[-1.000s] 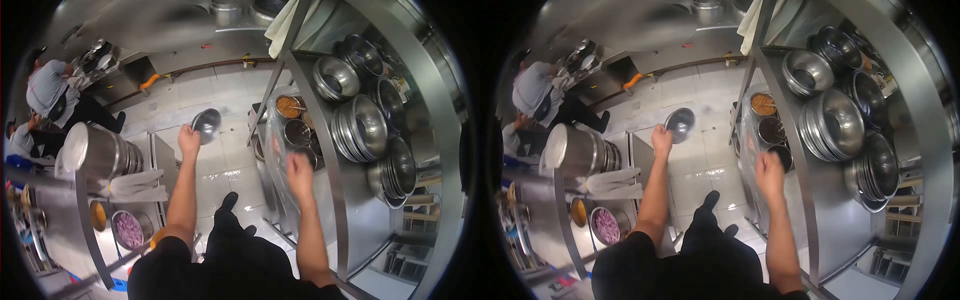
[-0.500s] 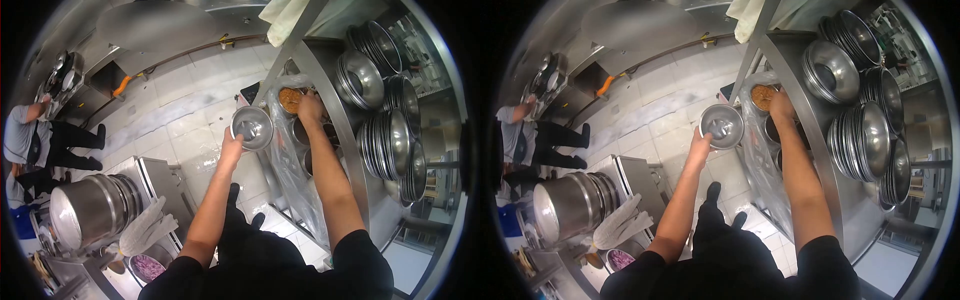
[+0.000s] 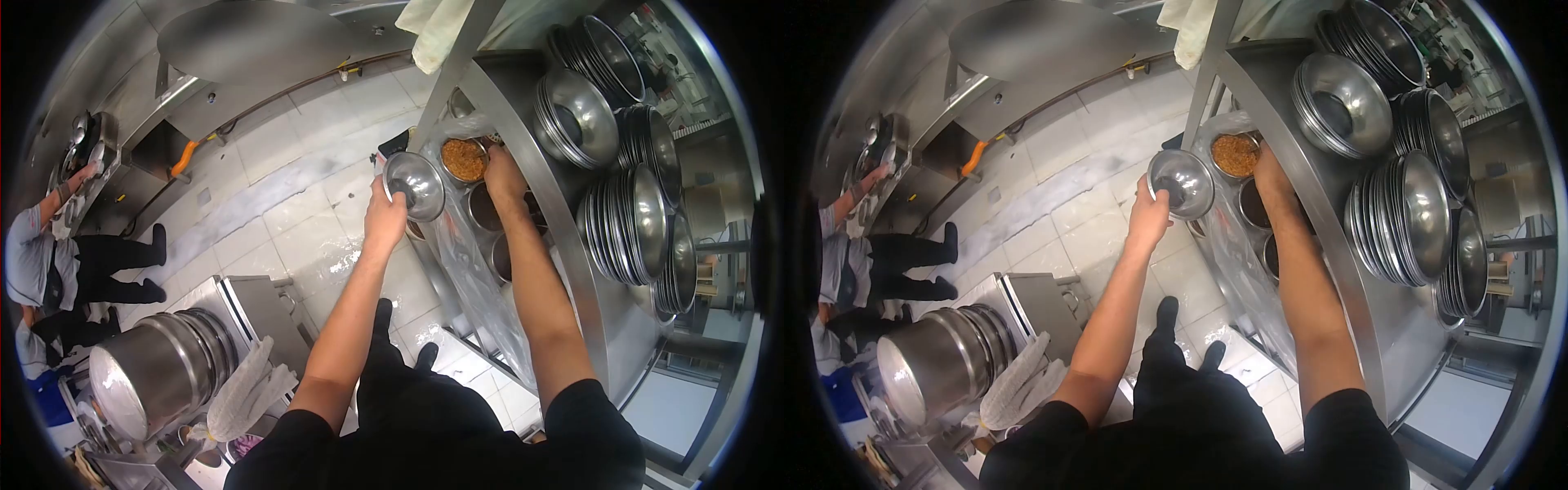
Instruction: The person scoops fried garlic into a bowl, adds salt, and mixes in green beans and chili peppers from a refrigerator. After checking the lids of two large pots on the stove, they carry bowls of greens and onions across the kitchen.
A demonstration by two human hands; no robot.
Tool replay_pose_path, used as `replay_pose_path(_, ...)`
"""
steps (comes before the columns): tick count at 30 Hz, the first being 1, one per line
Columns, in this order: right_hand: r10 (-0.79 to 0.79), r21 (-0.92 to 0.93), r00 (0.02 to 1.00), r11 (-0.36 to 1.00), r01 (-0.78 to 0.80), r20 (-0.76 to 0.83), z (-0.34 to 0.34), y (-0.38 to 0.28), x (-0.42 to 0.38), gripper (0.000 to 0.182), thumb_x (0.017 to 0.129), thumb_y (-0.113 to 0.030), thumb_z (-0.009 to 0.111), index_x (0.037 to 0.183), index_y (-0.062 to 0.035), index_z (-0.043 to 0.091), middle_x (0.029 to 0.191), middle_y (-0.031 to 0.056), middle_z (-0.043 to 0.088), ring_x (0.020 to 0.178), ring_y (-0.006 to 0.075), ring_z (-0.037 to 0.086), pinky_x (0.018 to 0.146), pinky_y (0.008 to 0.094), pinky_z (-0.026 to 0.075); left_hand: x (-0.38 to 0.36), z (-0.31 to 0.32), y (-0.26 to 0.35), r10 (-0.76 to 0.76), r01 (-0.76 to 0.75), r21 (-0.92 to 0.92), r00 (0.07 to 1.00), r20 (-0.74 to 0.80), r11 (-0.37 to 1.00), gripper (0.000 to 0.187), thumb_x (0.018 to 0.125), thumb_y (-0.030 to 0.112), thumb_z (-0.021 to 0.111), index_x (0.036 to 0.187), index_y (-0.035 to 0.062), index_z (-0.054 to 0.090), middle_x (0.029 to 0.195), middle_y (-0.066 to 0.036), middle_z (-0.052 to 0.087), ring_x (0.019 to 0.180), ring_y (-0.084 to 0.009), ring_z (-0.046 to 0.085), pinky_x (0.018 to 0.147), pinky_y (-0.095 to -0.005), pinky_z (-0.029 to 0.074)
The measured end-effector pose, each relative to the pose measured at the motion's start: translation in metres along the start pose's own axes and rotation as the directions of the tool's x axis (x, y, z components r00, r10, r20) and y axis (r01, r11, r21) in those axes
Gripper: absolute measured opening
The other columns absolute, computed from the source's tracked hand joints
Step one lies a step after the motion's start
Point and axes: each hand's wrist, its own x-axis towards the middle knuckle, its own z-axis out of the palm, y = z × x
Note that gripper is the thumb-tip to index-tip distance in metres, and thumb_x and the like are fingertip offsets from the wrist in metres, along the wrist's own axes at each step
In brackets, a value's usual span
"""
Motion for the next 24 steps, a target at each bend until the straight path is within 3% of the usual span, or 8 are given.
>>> replay_pose_path(2,0.006,0.037,1.000,0.999,-0.007,0.011,0.000,-0.001,-0.004,0.017,0.088,-0.015,0.062,0.098,-0.0084,0.074,0.101,0.0161,0.067,0.100,0.0368,0.063,0.088,0.0491,0.051,0.000,0.005,0.003,-0.004,0.004,0.051,1.000,-0.013,0.999,0.062,0.093,0.027,0.047,0.147,0.0004,0.035,0.128,-0.033,0.060,0.120,-0.0461,0.058,0.105,-0.0483,0.043)
replay_pose_path(6,-0.059,-0.100,0.983,0.992,0.077,0.174,-0.002,-0.018,-0.011,0.026,0.088,-0.014,0.060,0.107,-0.0004,0.072,0.109,0.0218,0.069,0.102,0.0353,0.067,0.092,0.0480,0.051,0.001,0.011,0.010,-0.010,0.010,0.068,1.000,-0.007,0.998,0.062,0.093,0.027,0.048,0.147,-0.0009,0.035,0.129,-0.032,0.059,0.121,-0.0446,0.058,0.105,-0.0482,0.044)
replay_pose_path(11,0.184,0.089,0.878,0.965,-0.247,0.442,0.005,-0.028,-0.005,0.026,0.084,-0.018,0.062,0.103,-0.0060,0.075,0.103,0.0178,0.072,0.100,0.0336,0.069,0.090,0.0464,0.052,0.001,0.012,0.010,0.010,-0.010,0.049,1.000,0.002,0.999,0.061,0.094,0.027,0.047,0.146,-0.0015,0.036,0.128,-0.032,0.060,0.120,-0.0437,0.059,0.103,-0.0477,0.045)
replay_pose_path(13,0.200,0.192,0.861,0.928,-0.320,0.467,0.014,-0.015,0.001,0.025,0.084,-0.017,0.062,0.102,-0.0066,0.076,0.097,0.0163,0.073,0.093,0.0325,0.069,0.085,0.0439,0.053,0.003,0.012,0.005,0.039,-0.038,0.048,0.999,-0.016,0.998,0.060,0.094,0.027,0.048,0.146,-0.0010,0.036,0.125,-0.032,0.061,0.111,-0.0415,0.065,0.096,-0.0464,0.050)
replay_pose_path(16,0.225,0.396,0.891,0.833,-0.386,0.394,0.038,0.009,-0.004,0.022,0.087,-0.014,0.062,0.101,-0.0036,0.075,0.091,0.0139,0.073,0.086,0.0257,0.070,0.078,0.0361,0.053,-0.009,0.000,0.027,-0.071,0.079,-0.076,0.992,0.101,0.994,0.060,0.099,0.029,0.048,0.149,0.0025,0.029,0.122,-0.028,0.062,0.094,-0.0336,0.070,0.066,-0.0383,0.063)
replay_pose_path(19,0.266,0.498,0.836,0.702,-0.509,0.480,0.014,0.004,-0.003,0.021,0.091,-0.016,0.063,0.102,-0.0021,0.075,0.097,0.0141,0.073,0.090,0.0248,0.069,0.082,0.0347,0.052,-0.009,0.001,0.028,-0.066,0.073,-0.104,0.995,0.072,0.992,0.058,0.097,0.028,0.050,0.145,0.0002,0.035,0.108,-0.029,0.066,0.074,-0.0313,0.072,0.064,-0.0399,0.058)
replay_pose_path(22,0.316,0.508,0.816,0.657,-0.556,0.484,-0.015,-0.009,-0.006,0.020,0.093,-0.016,0.063,0.103,-0.0013,0.074,0.103,0.0137,0.072,0.095,0.0232,0.068,0.086,0.0340,0.050,-0.006,0.003,0.027,-0.090,0.108,-0.135,0.987,0.134,0.985,0.057,0.101,0.028,0.048,0.148,0.0016,0.030,0.125,-0.027,0.060,0.100,-0.0312,0.069,0.065,-0.0366,0.064)
replay_pose_path(24,0.256,0.567,0.869,0.673,-0.475,0.424,-0.023,-0.013,-0.014,0.019,0.094,-0.015,0.064,0.104,-0.0016,0.073,0.104,0.0128,0.071,0.096,0.0229,0.067,0.086,0.0340,0.050,-0.006,0.005,0.026,-0.084,0.106,-0.148,0.986,0.142,0.983,0.056,0.101,0.027,0.048,0.148,0.0018,0.030,0.126,-0.026,0.060,0.100,-0.0314,0.069,0.065,-0.0368,0.064)
